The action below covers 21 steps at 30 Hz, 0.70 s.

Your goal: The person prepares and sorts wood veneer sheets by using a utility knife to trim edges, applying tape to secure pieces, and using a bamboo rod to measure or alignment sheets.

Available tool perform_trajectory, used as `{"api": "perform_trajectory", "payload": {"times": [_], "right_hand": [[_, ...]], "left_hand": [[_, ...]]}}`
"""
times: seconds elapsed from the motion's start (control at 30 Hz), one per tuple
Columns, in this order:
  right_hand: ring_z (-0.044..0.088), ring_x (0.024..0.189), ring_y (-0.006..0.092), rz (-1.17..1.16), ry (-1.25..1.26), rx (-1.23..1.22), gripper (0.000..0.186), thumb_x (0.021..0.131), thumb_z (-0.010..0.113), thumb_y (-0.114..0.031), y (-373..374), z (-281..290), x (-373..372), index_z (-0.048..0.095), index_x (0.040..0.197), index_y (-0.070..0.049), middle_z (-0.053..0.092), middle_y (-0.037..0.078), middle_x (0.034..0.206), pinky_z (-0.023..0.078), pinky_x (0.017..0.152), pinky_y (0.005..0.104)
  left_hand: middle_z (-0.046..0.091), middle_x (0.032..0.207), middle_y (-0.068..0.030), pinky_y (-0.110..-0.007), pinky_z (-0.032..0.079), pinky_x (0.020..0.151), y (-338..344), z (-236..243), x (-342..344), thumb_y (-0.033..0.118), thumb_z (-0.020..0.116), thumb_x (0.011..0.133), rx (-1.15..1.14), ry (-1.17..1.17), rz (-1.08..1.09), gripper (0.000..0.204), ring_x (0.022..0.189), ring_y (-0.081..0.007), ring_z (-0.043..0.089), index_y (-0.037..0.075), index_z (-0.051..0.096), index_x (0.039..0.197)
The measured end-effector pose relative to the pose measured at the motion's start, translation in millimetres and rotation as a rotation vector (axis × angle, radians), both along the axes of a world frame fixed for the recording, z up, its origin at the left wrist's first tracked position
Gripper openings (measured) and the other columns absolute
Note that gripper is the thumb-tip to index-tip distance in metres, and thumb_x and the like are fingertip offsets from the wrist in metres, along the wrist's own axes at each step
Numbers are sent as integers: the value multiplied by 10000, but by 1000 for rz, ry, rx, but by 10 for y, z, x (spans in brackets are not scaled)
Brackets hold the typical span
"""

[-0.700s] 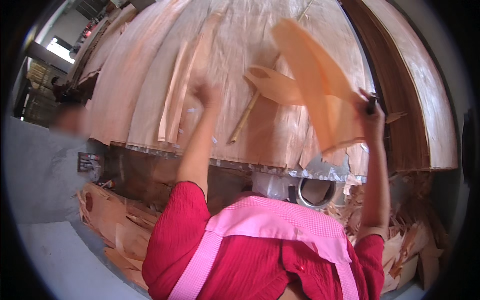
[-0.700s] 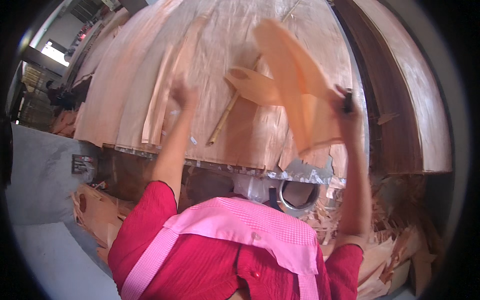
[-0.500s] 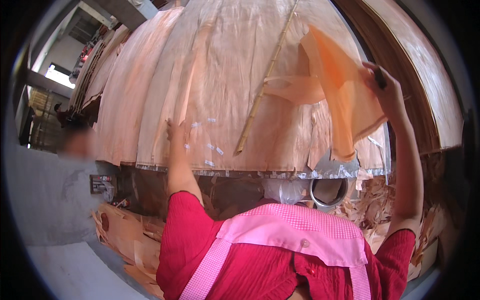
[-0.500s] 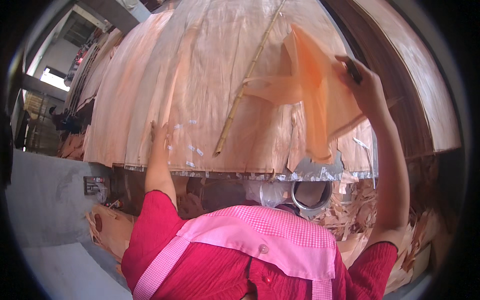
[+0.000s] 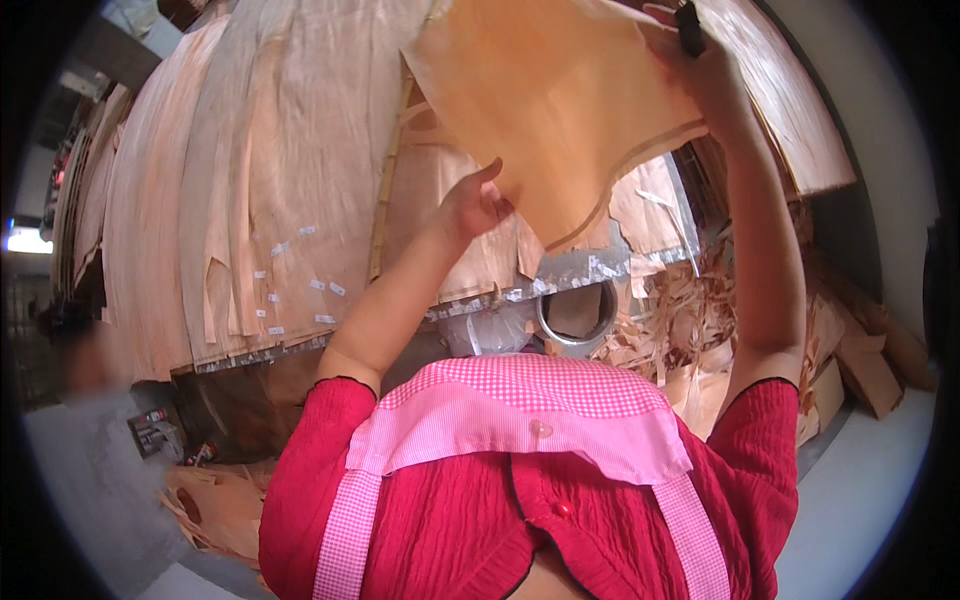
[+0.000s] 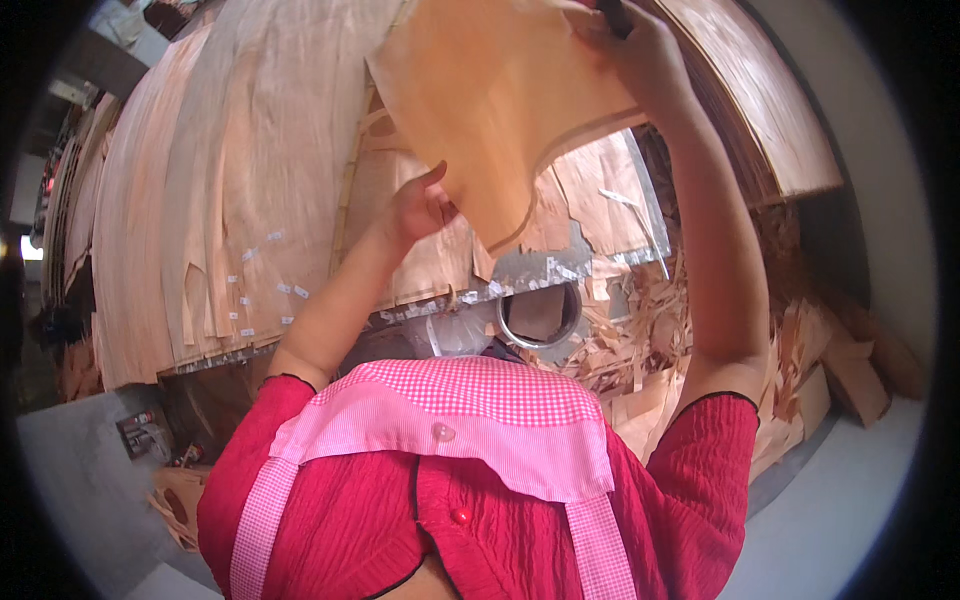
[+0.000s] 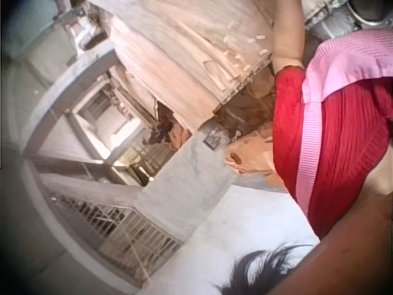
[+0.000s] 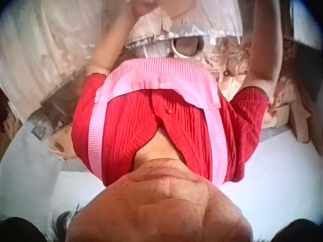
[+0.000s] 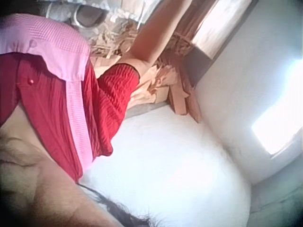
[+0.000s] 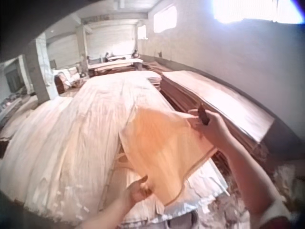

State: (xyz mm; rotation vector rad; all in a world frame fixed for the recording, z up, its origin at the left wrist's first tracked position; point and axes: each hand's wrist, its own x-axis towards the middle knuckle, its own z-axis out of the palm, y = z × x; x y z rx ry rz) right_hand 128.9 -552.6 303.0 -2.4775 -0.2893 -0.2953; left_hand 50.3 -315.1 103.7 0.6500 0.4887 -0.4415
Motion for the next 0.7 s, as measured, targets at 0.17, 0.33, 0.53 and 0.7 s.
{"api": "perform_trajectory", "payload": {"times": [0.17,0.33,0.53,0.7], "right_hand": [[456,499,71,-129,-159,561,245,829,571,-178,-870,152,193,596,1043,-64,550,-35,661,351,450,203],[575,872,110,-21,-461,703,305,844,572,-178,-2137,63,289,565,1098,-9,620,70,965,447,760,239],[580,753,101,-476,-452,159,237,809,602,-228,-2262,-829,-194,634,994,-84,639,9,870,465,698,255],[493,553,56,-186,299,569,211,744,598,-36,-1677,-2010,-239,650,937,-102,593,-25,691,387,504,201]], "left_hand": [[602,922,-20,-257,469,737,-184,536,1065,141,595,796,16,-772,-46,225,818,-129,579,52,549,997],[600,958,-42,-262,463,788,-852,1574,1373,136,556,839,-26,-1001,-34,206,867,-126,573,38,550,1020],[599,873,-38,-257,487,669,-812,702,1312,61,594,773,293,-801,-8,188,791,-134,578,30,546,952],[617,877,-90,-277,518,624,-352,-238,978,-12,586,736,859,-308,72,216,743,-178,615,-1,545,948]]}}
